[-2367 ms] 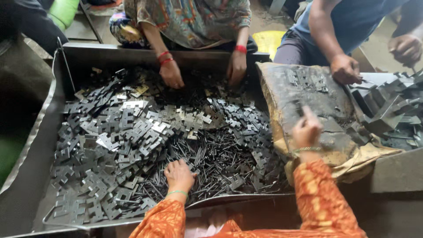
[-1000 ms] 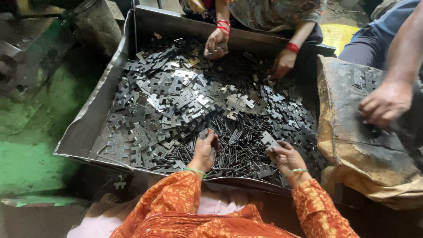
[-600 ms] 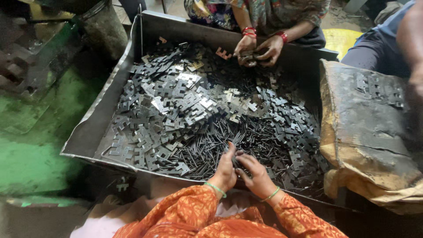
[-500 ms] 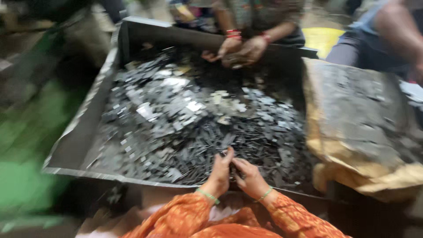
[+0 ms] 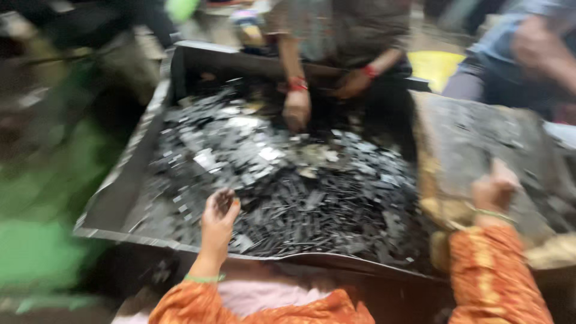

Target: The person sorts small metal parts and pins from a large bin, picking them up by hand and placing them into a cloth bag. The person also occasionally moves parts within the bin to access more items.

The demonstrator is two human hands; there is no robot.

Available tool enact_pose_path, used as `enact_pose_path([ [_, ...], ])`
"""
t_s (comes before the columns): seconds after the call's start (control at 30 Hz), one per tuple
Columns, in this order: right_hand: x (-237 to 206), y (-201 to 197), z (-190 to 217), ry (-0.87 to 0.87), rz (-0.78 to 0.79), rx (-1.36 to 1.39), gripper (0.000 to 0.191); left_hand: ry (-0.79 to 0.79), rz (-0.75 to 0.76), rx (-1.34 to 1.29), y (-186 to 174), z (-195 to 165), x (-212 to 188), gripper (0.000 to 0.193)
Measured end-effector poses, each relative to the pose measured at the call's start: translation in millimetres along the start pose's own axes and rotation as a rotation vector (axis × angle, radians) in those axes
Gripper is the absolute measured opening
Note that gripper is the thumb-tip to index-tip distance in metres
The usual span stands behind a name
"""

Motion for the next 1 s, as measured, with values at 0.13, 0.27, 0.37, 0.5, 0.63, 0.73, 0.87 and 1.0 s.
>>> enact_pose_path([
  [0.13, -16, 23, -7, -0.018, 0.283, -0.227, 0.024, 0.314, -0.156, 0.691, -51, -22, 11, 0.051],
  [0.27, -51, 40, 38, -0.205, 0.186, -0.037, 0.030, 0.372, -0.454, 0.627, -100, -44, -4, 0.053],
  [0.37, -92, 66, 103, -0.284, 0.304, 0.210, 0.035, 0.374, -0.812, 0.528, -147, -54, -21, 0.053],
  [0.5, -147, 78, 181, -0.317, 0.545, 0.483, 0.042, -0.034, -1.208, 0.167, -186, -40, -41, 0.048],
  [0.63, -155, 68, 223, -0.403, 0.614, 0.582, 0.048, -0.454, -0.928, -0.573, -178, -19, -54, 0.031],
  [0.73, -150, 63, 226, -0.400, 0.714, 0.671, 0.043, -0.460, -0.829, -0.785, -170, -18, -53, 0.019],
  [0.87, -156, 66, 222, -0.363, 0.889, 0.627, 0.036, -0.337, -0.847, -0.900, -165, -28, -40, 0.010],
  [1.0, -172, 50, 240, -0.415, 0.951, 0.669, 0.030, -0.212, -0.745, -1.002, -161, -49, -36, 0.006],
])
Point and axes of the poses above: each hand's wrist, its own x-axis towards the middle knuckle, its own y-axis out of the palm, z = x × y, the point moved 3 cm from there along x, towards the middle knuckle, and after that the axes turned 10 degrees about y, right-handed, at the moved point
